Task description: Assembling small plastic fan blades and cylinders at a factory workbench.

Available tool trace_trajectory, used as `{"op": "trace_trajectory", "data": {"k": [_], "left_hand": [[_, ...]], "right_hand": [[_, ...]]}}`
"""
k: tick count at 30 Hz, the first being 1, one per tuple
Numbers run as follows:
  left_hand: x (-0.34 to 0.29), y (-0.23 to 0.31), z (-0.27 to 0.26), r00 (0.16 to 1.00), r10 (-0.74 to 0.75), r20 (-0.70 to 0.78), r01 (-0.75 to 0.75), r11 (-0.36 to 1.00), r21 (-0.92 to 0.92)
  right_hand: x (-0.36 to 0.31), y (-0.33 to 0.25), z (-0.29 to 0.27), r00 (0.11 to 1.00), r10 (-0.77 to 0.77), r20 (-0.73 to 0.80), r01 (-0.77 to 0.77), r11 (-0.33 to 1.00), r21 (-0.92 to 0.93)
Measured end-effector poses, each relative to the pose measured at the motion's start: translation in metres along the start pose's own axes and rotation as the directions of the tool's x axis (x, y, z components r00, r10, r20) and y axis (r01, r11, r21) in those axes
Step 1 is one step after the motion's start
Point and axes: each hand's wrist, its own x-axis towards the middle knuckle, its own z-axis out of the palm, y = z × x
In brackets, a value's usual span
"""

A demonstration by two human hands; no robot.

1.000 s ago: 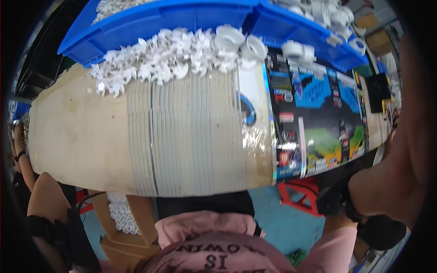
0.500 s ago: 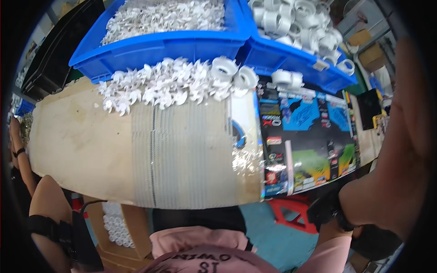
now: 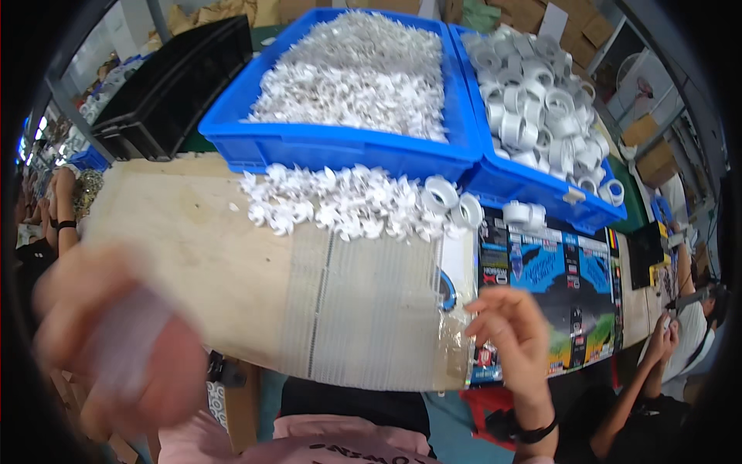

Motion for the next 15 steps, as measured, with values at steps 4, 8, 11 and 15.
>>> {"op": "trace_trajectory", "data": {"k": [4, 8, 11, 15], "left_hand": [[-0.024, -0.119, 0.034, 0.901, -0.401, 0.164, 0.316, 0.867, 0.384], [-0.086, -0.195, -0.004, 0.674, -0.738, -0.017, 0.648, 0.581, 0.492], [-0.113, -0.216, -0.023, 0.570, -0.811, -0.132, 0.792, 0.499, 0.351], [-0.091, -0.198, -0.020, 0.283, -0.924, -0.256, 0.954, 0.298, -0.024]], "right_hand": [[-0.021, 0.079, -0.005, 0.964, 0.138, -0.227, -0.113, 0.986, 0.121], [-0.035, 0.112, 0.012, 0.904, -0.018, -0.428, 0.010, 1.000, -0.022], [-0.029, 0.121, 0.016, 0.912, -0.100, -0.397, -0.003, 0.968, -0.252], [-0.026, 0.120, 0.014, 0.942, -0.146, -0.303, -0.025, 0.869, -0.495]]}}
